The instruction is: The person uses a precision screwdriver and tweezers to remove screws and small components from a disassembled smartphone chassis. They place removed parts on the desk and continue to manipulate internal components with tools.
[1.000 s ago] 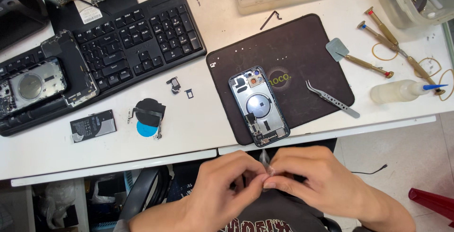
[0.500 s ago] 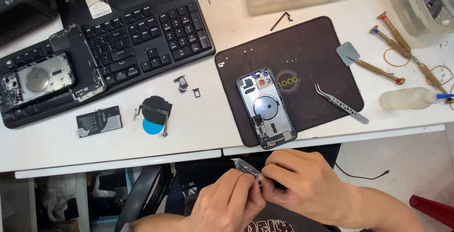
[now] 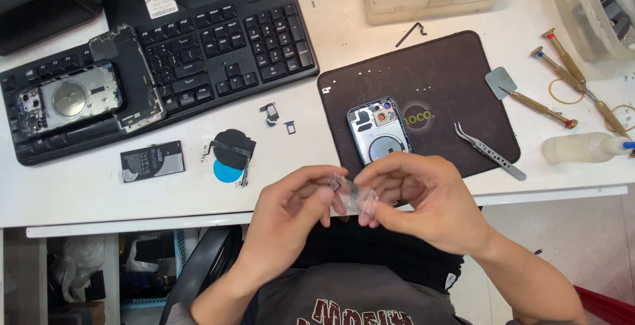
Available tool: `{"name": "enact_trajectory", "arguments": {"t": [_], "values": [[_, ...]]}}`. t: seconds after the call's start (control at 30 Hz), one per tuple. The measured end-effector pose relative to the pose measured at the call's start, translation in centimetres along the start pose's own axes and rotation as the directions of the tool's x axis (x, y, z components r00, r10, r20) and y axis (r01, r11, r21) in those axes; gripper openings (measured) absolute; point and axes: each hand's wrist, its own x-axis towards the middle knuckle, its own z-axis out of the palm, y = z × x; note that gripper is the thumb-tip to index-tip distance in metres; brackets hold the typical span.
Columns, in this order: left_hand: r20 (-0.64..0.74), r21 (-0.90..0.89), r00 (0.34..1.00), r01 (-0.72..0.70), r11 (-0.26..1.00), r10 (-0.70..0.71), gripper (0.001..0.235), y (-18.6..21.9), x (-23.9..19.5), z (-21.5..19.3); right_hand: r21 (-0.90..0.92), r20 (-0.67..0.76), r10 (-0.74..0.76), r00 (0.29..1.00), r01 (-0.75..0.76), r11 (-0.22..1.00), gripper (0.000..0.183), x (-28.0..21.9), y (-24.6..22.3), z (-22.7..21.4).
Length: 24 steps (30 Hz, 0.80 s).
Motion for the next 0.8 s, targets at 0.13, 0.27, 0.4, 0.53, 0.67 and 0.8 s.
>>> {"name": "enact_trajectory", "arguments": {"t": [0.13, 0.27, 0.4, 0.53, 0.67, 0.8], "values": [[-0.002, -0.078, 0.992, 0.129, 0.989, -0.129, 0.024, -0.7, 0.1, -1.3, 0.019, -0.058, 0.018, 0.998, -0.017, 1.0, 0.016, 1.1, 0.9, 0.2], [-0.117, 0.13, 0.986, 0.137, 0.982, -0.122, 0.022, 0.0, 0.3, -1.8, -0.004, -0.149, 0.067, 0.987, -0.069, 0.998, 0.017, 1.4, 1.7, 1.2], [-0.086, 0.281, 0.996, 0.039, 0.959, -0.016, 0.024, 2.3, 0.9, -2.2, 0.055, -0.165, 0.064, 0.984, -0.056, 0.997, 0.022, 2.2, 2.0, 1.7], [-0.098, 0.62, 0.994, 0.021, 0.785, 0.051, 0.021, 5.6, 1.4, -2.3, 0.225, -0.167, 0.131, 0.977, -0.091, 0.97, 0.024, 3.2, 2.7, 3.2], [-0.026, 0.804, 0.999, 0.003, 0.594, 0.03, 0.018, 8.6, 2.2, -2.7, 0.461, -0.089, 0.153, 0.984, -0.095, 0.882, 0.026, 3.7, 3.5, 4.7], [-0.106, 0.809, 0.993, 0.113, 0.577, -0.045, 0.017, 9.6, 3.2, -2.7, 0.561, -0.1, 0.175, 0.98, -0.09, 0.823, 0.027, 3.8, 3.9, 5.7]]}}
